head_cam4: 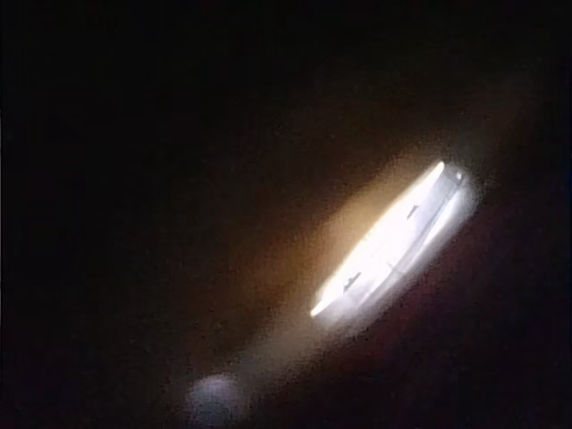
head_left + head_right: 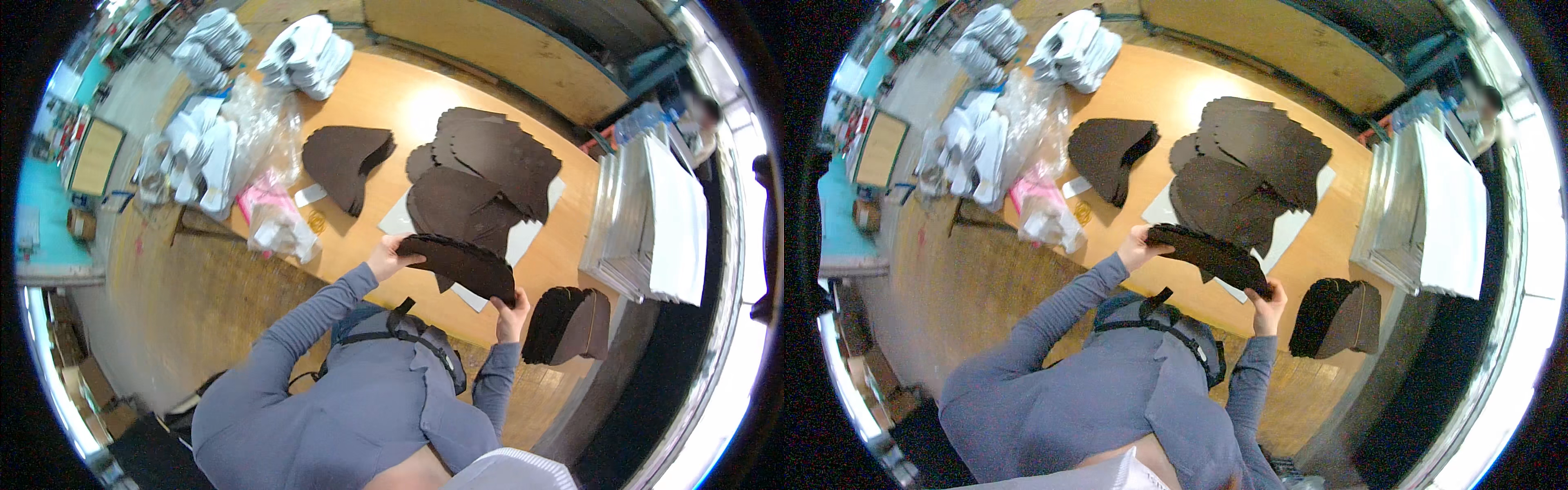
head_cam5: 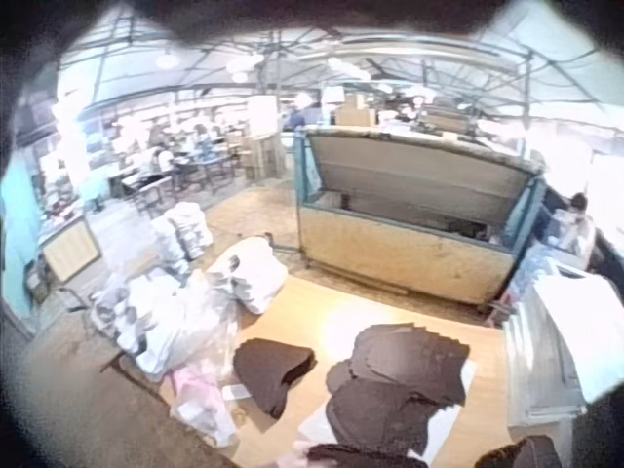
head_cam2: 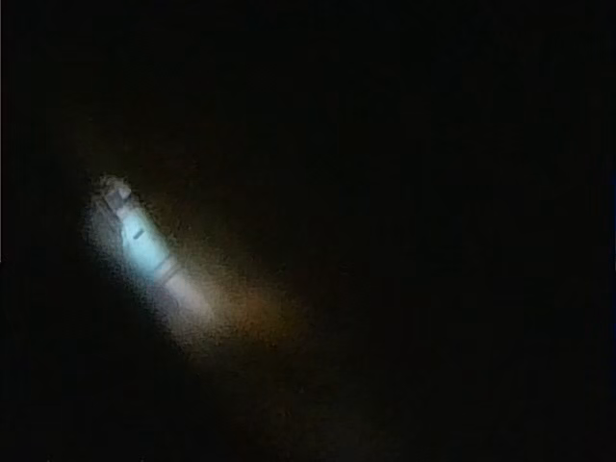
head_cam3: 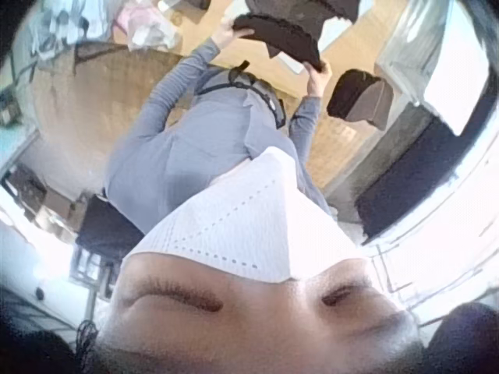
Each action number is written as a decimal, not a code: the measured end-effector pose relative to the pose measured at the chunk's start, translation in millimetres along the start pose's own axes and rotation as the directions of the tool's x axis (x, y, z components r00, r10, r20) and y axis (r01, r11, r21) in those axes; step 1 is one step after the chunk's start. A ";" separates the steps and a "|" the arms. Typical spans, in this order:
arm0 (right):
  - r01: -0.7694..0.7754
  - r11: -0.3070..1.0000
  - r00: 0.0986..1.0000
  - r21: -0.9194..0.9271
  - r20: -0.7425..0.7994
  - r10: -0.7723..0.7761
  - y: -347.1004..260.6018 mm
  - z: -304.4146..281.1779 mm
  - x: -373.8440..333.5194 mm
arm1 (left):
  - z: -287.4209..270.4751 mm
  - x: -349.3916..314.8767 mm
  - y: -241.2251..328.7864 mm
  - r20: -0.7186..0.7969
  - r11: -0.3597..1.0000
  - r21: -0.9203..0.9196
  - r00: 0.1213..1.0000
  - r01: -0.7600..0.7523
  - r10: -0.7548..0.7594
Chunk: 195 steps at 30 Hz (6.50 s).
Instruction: The person repeatedly picks up dark brown scalloped material pieces from a table, aligns them into neat stacks, and secures some stacks with rubber bands. The person also moves white sheets and other items on the table to organize the workspace.
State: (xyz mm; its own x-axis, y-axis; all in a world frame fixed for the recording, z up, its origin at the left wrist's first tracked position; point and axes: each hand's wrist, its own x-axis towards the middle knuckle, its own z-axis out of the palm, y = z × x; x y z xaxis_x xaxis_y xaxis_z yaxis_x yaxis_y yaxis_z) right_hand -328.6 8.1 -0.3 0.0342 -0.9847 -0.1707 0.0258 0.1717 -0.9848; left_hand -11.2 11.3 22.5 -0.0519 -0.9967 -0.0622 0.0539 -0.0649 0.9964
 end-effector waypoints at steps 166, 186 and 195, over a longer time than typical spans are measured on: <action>-0.278 0.794 0.855 -0.541 0.238 0.461 138.8 89.9 46.6 | -49.5 6.4 -183.3 -0.205 0.446 0.370 0.540 0.815 -0.817; 0.078 0.991 0.921 -0.105 0.387 -0.032 118.2 142.9 25.3 | -75.1 -78.1 -150.5 0.222 0.840 0.536 0.974 -0.080 -0.049; 0.175 0.369 0.937 -0.913 0.269 0.221 111.9 129.2 28.9 | -81.5 -10.6 -45.8 0.035 0.896 0.338 0.947 0.289 -0.319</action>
State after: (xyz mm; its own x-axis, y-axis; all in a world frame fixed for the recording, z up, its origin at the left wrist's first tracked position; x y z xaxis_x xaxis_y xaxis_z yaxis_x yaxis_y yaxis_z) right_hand -195.6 2.7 -111.3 0.3067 -0.8772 -0.3694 -0.8966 -0.1360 -0.4214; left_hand 68.2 20.9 -27.2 -0.1016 -0.9215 -0.3749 -0.3040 -0.3300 0.8937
